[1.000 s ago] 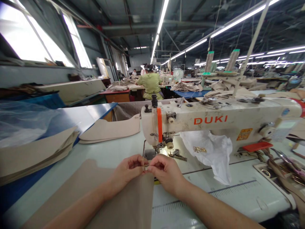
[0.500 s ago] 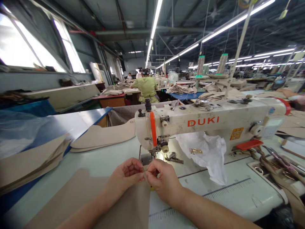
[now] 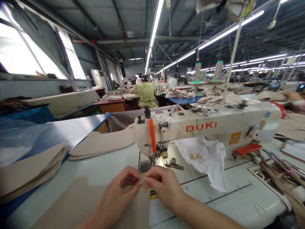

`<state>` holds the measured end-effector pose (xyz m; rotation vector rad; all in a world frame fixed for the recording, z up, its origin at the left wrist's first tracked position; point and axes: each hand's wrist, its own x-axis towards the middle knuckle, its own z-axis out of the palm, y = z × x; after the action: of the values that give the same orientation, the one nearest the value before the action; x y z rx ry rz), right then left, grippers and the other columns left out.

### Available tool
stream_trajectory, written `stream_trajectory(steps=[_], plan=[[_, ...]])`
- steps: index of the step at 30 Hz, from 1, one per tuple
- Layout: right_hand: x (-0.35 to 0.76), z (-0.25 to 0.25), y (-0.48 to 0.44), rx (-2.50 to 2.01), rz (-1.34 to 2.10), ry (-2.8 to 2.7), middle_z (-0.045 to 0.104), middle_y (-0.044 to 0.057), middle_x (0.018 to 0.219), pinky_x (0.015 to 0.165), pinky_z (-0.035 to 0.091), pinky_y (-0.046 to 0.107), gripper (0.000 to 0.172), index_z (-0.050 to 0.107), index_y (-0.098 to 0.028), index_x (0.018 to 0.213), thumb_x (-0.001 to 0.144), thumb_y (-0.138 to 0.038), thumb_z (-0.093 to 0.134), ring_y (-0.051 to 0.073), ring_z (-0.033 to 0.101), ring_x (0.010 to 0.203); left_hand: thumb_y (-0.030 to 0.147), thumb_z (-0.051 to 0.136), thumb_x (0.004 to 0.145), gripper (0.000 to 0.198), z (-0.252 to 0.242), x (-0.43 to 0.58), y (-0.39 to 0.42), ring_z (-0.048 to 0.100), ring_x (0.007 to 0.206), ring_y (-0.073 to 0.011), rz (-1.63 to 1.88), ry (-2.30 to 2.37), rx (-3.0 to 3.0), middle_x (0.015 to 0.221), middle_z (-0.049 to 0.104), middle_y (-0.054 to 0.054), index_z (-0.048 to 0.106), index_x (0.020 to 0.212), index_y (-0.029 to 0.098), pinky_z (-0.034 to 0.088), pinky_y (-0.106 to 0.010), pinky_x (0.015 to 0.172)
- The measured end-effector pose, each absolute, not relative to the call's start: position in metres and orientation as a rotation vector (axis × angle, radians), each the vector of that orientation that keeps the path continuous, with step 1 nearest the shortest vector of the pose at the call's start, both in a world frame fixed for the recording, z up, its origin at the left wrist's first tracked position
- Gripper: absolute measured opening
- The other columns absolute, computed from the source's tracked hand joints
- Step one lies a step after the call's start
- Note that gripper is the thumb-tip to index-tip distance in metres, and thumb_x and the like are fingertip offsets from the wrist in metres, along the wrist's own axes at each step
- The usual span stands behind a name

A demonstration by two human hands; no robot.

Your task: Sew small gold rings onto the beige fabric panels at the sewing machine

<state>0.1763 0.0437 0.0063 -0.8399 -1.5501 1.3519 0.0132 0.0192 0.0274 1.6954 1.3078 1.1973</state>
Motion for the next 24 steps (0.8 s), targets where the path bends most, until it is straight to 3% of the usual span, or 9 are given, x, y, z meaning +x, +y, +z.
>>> stream_trajectory(steps=[6, 10, 18, 21, 24], plan=[[0.177, 0.01, 0.042, -0.858, 1.301, -1.61, 0.057, -0.002, 0.06, 0.054, 0.039, 0.021, 0.017, 0.058, -0.018, 0.069, 0.078, -0.031, 0.06, 0.012, 0.052, 0.056, 0.025, 0.061, 0.075, 0.006, 0.027, 0.01, 0.023, 0.061, 0.071, -0.0169, 1.068, 1.273, 1.687, 0.075, 0.064, -0.001, 0.062, 0.078, 0.02, 0.047, -0.024, 0.066], [0.178, 0.01, 0.043, -0.883, 1.255, -1.656, 0.056, -0.003, 0.059, 0.054, 0.038, 0.021, 0.014, 0.059, -0.018, 0.07, 0.079, -0.028, 0.059, 0.012, 0.051, 0.056, 0.027, 0.058, 0.077, 0.01, 0.033, 0.01, 0.021, 0.06, 0.07, -0.0175, 0.986, 1.347, 1.799, 0.073, 0.065, -0.001, 0.065, 0.073, 0.021, 0.044, -0.023, 0.065], [0.185, 0.015, 0.042, -0.921, 0.829, -1.949, 0.057, -0.001, 0.068, 0.059, 0.037, 0.022, 0.011, 0.063, -0.02, 0.073, 0.079, -0.016, 0.054, 0.013, 0.051, 0.064, 0.028, 0.054, 0.08, 0.013, 0.033, 0.011, 0.021, 0.061, 0.071, -0.0195, 0.934, 1.383, 1.888, 0.073, 0.066, -0.002, 0.064, 0.073, 0.022, 0.046, -0.026, 0.068], [0.186, 0.017, 0.045, -0.988, 0.876, -1.905, 0.054, -0.002, 0.061, 0.055, 0.034, 0.022, 0.011, 0.06, -0.02, 0.067, 0.075, -0.015, 0.054, 0.013, 0.048, 0.059, 0.027, 0.056, 0.078, 0.012, 0.028, 0.005, 0.02, 0.062, 0.087, -0.0235, 0.91, 1.45, 1.992, 0.089, 0.068, -0.005, 0.064, 0.086, 0.023, 0.048, -0.033, 0.081], [0.188, 0.016, 0.053, -1.06, 1.058, -1.757, 0.052, -0.003, 0.057, 0.052, 0.034, 0.022, 0.01, 0.058, -0.019, 0.064, 0.072, -0.015, 0.054, 0.012, 0.046, 0.055, 0.027, 0.058, 0.077, 0.033, 0.019, -0.004, 0.014, 0.053, 0.113, -0.028, 0.84, 1.507, 2.208, 0.119, 0.061, -0.008, 0.059, 0.11, 0.023, 0.04, -0.043, 0.099]])
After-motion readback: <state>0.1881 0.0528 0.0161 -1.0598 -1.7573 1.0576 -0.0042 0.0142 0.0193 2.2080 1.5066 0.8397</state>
